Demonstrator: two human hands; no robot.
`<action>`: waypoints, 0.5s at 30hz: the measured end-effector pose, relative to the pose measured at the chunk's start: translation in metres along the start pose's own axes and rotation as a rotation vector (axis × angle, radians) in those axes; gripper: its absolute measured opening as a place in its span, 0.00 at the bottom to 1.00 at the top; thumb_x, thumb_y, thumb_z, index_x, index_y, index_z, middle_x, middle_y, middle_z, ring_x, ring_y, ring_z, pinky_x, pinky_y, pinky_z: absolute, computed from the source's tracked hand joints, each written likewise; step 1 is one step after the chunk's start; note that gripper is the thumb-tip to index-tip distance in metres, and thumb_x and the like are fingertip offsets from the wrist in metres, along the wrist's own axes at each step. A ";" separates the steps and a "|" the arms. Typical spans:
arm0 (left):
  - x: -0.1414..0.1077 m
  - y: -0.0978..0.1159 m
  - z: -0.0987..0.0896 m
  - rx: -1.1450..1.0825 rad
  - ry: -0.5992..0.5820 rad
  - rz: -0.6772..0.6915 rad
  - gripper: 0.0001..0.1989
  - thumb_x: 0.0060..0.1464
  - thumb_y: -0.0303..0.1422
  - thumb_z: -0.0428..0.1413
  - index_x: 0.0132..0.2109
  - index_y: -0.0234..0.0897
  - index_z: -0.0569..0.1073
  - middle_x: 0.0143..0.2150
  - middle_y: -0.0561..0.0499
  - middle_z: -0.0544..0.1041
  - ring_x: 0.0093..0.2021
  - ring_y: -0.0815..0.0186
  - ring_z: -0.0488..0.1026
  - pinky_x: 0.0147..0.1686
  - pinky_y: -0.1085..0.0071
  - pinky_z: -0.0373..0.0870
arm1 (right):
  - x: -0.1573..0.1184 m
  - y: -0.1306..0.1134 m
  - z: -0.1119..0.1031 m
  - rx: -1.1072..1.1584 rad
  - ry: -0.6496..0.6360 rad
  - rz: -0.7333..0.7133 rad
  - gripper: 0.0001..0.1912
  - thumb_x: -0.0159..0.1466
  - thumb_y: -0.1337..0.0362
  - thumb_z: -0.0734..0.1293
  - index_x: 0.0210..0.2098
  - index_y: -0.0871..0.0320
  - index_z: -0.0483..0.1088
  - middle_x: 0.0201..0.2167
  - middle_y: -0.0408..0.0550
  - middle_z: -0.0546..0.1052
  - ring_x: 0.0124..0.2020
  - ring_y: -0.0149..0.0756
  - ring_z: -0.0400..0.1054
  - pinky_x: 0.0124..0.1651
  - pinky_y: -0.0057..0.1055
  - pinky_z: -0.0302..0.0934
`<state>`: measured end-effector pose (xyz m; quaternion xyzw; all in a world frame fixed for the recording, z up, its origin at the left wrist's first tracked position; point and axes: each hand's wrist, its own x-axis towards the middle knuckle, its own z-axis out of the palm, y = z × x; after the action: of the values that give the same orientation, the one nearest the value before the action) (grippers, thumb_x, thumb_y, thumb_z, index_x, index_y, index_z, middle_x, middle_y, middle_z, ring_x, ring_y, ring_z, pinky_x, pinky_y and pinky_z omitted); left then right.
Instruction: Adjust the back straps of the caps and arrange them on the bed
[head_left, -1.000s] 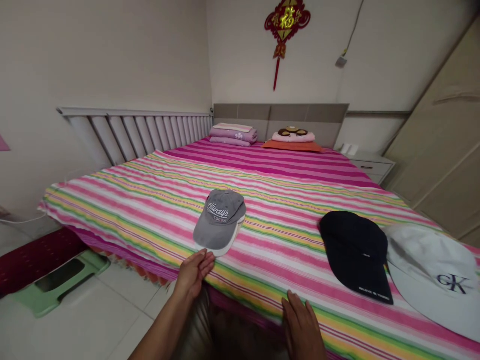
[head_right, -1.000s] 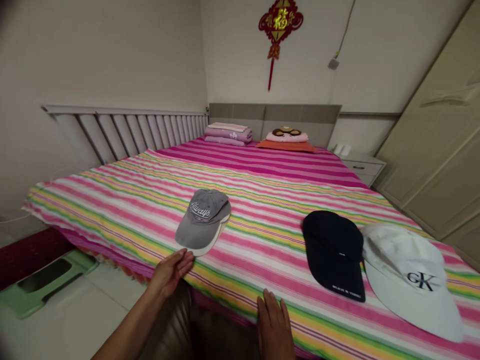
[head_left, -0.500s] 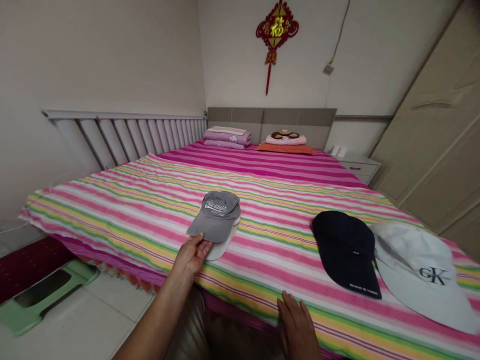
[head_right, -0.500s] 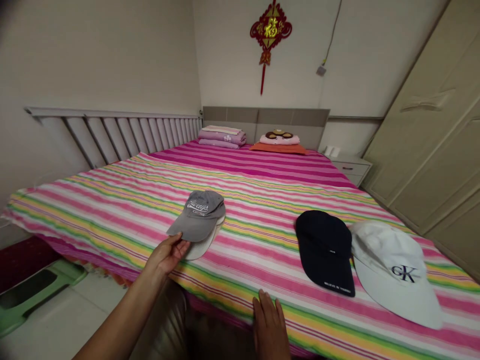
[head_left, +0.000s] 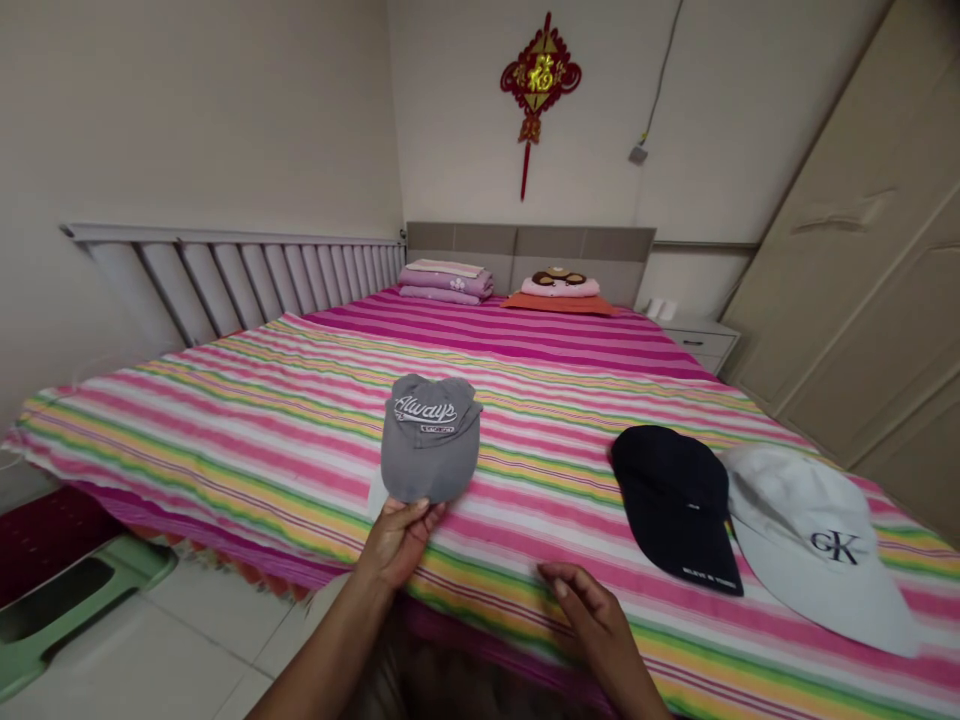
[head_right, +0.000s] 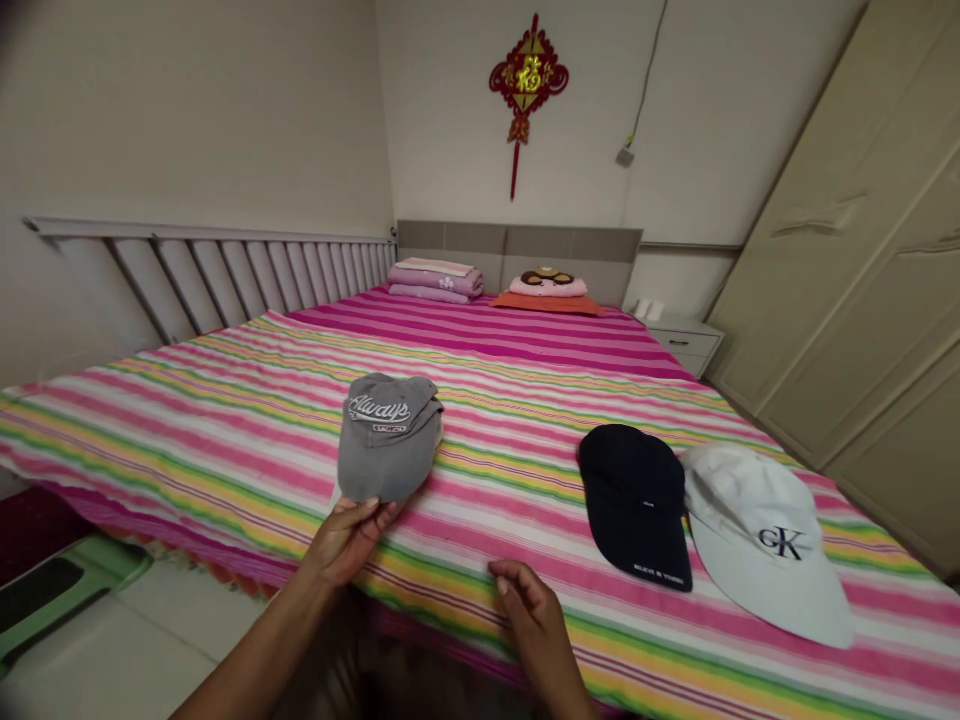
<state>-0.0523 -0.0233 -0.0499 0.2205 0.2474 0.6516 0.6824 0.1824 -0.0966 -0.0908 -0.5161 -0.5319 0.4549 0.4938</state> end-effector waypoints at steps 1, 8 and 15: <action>0.001 0.003 0.000 0.014 -0.009 0.013 0.21 0.36 0.17 0.59 0.40 0.38 0.72 0.29 0.53 0.78 0.31 0.67 0.74 0.35 0.70 0.72 | 0.000 0.000 0.002 0.015 -0.011 0.020 0.18 0.54 0.50 0.63 0.34 0.58 0.72 0.35 0.53 0.76 0.41 0.46 0.68 0.46 0.40 0.59; -0.019 -0.015 -0.003 0.093 -0.015 -0.104 0.21 0.29 0.16 0.61 0.35 0.38 0.74 0.29 0.54 0.78 0.32 0.66 0.74 0.35 0.71 0.71 | -0.007 -0.003 0.017 0.333 -0.097 0.161 0.18 0.52 0.50 0.66 0.32 0.58 0.73 0.35 0.51 0.76 0.41 0.43 0.68 0.46 0.37 0.59; -0.067 -0.081 -0.027 0.044 -0.280 -0.467 0.19 0.28 0.24 0.62 0.34 0.44 0.75 0.35 0.49 0.78 0.40 0.51 0.73 0.36 0.60 0.69 | 0.010 -0.037 0.014 0.967 -0.107 0.299 0.21 0.51 0.47 0.65 0.36 0.55 0.73 0.39 0.50 0.77 0.47 0.45 0.66 0.53 0.43 0.54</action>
<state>-0.0075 -0.0947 -0.1182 0.2605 0.2089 0.4343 0.8366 0.1649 -0.0885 -0.0551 -0.2750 -0.2053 0.7405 0.5778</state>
